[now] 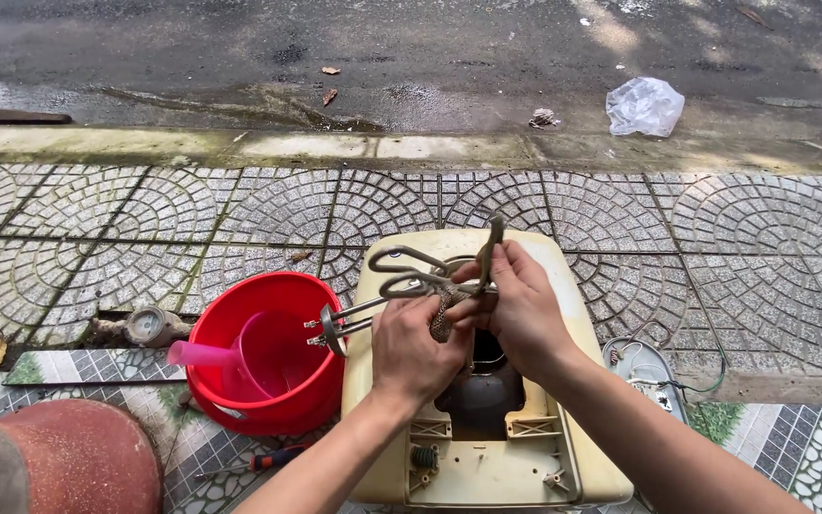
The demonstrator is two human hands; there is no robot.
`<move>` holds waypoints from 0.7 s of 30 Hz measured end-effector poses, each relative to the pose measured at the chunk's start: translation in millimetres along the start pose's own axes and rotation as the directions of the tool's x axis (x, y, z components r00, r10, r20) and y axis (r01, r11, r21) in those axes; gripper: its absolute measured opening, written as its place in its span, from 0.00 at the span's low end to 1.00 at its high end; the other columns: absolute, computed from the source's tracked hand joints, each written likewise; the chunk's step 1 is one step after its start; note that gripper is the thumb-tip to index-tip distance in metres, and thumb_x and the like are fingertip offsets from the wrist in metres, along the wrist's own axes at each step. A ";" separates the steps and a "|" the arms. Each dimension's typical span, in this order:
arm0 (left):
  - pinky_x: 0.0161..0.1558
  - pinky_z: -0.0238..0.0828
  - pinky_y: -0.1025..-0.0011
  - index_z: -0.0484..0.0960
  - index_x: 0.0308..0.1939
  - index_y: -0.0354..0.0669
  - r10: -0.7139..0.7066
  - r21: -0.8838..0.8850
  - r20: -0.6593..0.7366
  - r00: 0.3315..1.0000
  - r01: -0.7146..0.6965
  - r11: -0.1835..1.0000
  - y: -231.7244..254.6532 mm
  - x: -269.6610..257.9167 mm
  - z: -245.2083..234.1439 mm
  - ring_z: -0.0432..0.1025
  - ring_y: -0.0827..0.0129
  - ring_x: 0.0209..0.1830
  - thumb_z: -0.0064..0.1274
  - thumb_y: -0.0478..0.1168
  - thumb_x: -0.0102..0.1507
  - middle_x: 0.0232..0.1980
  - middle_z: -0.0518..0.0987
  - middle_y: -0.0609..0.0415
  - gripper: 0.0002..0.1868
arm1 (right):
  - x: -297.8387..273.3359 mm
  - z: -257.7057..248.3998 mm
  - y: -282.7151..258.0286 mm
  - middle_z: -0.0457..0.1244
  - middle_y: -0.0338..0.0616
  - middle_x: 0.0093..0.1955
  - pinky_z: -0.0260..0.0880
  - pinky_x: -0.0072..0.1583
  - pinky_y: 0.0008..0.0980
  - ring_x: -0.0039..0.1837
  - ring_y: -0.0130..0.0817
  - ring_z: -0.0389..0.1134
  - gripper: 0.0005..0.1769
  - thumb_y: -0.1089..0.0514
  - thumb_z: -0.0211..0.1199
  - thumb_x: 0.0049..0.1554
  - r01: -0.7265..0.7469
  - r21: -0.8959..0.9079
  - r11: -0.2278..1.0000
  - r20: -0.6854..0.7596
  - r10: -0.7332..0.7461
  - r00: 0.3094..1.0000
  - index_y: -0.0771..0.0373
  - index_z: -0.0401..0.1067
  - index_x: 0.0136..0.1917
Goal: A person is dismantling a water heater to remove and clean the heating element and filter assembly.
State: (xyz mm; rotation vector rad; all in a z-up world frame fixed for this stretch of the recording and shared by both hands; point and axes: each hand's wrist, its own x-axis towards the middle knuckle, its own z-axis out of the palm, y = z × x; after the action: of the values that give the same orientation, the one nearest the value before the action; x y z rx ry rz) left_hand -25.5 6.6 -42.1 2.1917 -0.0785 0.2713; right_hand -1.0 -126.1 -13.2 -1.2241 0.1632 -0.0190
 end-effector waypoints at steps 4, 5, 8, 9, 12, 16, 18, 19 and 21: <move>0.54 0.69 0.59 0.79 0.20 0.57 0.419 0.217 0.000 0.908 -0.409 0.886 -46.8 18.5 3.0 0.79 0.63 0.44 0.60 0.53 0.49 0.26 0.83 0.62 0.10 | 10.6 -6.9 26.0 0.69 0.59 0.40 0.76 0.29 0.32 0.29 0.42 0.72 0.21 0.44 0.41 0.69 -0.224 -0.308 0.925 0.078 0.260 0.962 0.62 0.66 0.54; 0.49 0.72 0.66 0.79 0.18 0.58 0.560 0.212 -0.020 0.828 -0.544 0.812 -59.9 25.2 4.1 0.81 0.66 0.39 0.63 0.55 0.48 0.24 0.83 0.61 0.12 | 14.9 -13.2 33.1 0.67 0.62 0.29 0.74 0.27 0.32 0.27 0.42 0.71 0.22 0.43 0.42 0.69 -0.281 -0.432 0.857 0.071 0.343 0.937 0.61 0.68 0.53; 0.48 0.74 0.50 0.86 0.41 0.48 0.015 -0.069 -0.215 0.976 -0.030 0.997 -104.9 71.9 -41.8 0.78 0.48 0.44 0.59 0.48 0.52 0.38 0.83 0.46 0.16 | 13.0 -20.1 45.2 0.70 0.61 0.57 0.77 0.30 0.40 0.29 0.51 0.72 0.18 0.46 0.45 0.68 -0.307 -0.428 0.850 0.001 0.340 0.941 0.62 0.66 0.53; 0.48 0.74 0.50 0.86 0.41 0.48 0.011 -0.059 -0.216 0.976 -0.024 0.998 -107.1 75.2 -43.3 0.78 0.48 0.44 0.59 0.48 0.52 0.38 0.83 0.46 0.16 | 12.4 -19.4 49.3 0.70 0.61 0.57 0.77 0.30 0.40 0.29 0.51 0.72 0.18 0.46 0.45 0.68 -0.311 -0.424 0.851 0.008 0.347 0.938 0.62 0.66 0.53; 0.53 0.72 0.49 0.83 0.36 0.58 -0.191 0.034 0.236 0.953 0.189 0.981 -101.6 102.5 -35.1 0.77 0.48 0.51 0.48 0.63 0.61 0.40 0.82 0.50 0.18 | 31.6 -26.9 46.3 0.69 0.58 0.60 0.78 0.32 0.42 0.30 0.53 0.73 0.19 0.45 0.44 0.68 -0.308 -0.434 0.847 -0.037 0.325 0.945 0.62 0.66 0.55; 0.60 0.70 0.45 0.79 0.47 0.47 -0.009 0.280 0.336 0.942 -0.091 0.956 -86.9 93.4 -35.1 0.75 0.45 0.58 0.50 0.56 0.63 0.51 0.81 0.47 0.19 | 49.8 -47.9 56.9 0.70 0.57 0.56 0.77 0.29 0.39 0.29 0.49 0.72 0.19 0.45 0.47 0.68 -0.248 -0.445 0.860 -0.058 0.249 0.967 0.63 0.68 0.53; 0.60 0.71 0.47 0.79 0.47 0.48 0.057 0.382 0.350 0.935 -0.198 0.903 -88.7 86.1 -26.5 0.76 0.49 0.57 0.55 0.50 0.61 0.50 0.82 0.51 0.15 | 51.3 -59.7 50.8 0.70 0.56 0.53 0.76 0.28 0.38 0.29 0.48 0.73 0.19 0.44 0.49 0.68 -0.221 -0.463 0.858 -0.076 0.210 0.975 0.62 0.69 0.52; 0.62 0.68 0.49 0.78 0.45 0.54 0.091 0.432 0.298 0.950 -0.219 0.875 -97.4 89.0 -19.1 0.74 0.57 0.58 0.55 0.52 0.60 0.47 0.80 0.60 0.13 | 51.0 -60.0 38.6 0.69 0.56 0.49 0.76 0.29 0.38 0.29 0.46 0.72 0.19 0.47 0.54 0.66 -0.170 -0.594 0.786 -0.058 0.168 0.984 0.66 0.73 0.51; 0.65 0.65 0.52 0.76 0.42 0.61 0.128 0.483 0.245 0.961 -0.236 0.843 -97.1 89.5 -18.3 0.72 0.65 0.59 0.55 0.53 0.59 0.44 0.79 0.69 0.11 | 48.2 -59.7 19.3 0.69 0.56 0.44 0.75 0.29 0.38 0.28 0.44 0.71 0.19 0.49 0.58 0.64 -0.111 -0.710 0.695 -0.031 0.127 0.991 0.70 0.76 0.50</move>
State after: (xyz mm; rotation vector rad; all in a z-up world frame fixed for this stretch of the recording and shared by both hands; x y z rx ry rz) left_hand 73.7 82.8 -88.3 2.7444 -0.3715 0.1854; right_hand 37.2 -180.3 -56.5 -1.9980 0.2448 0.1903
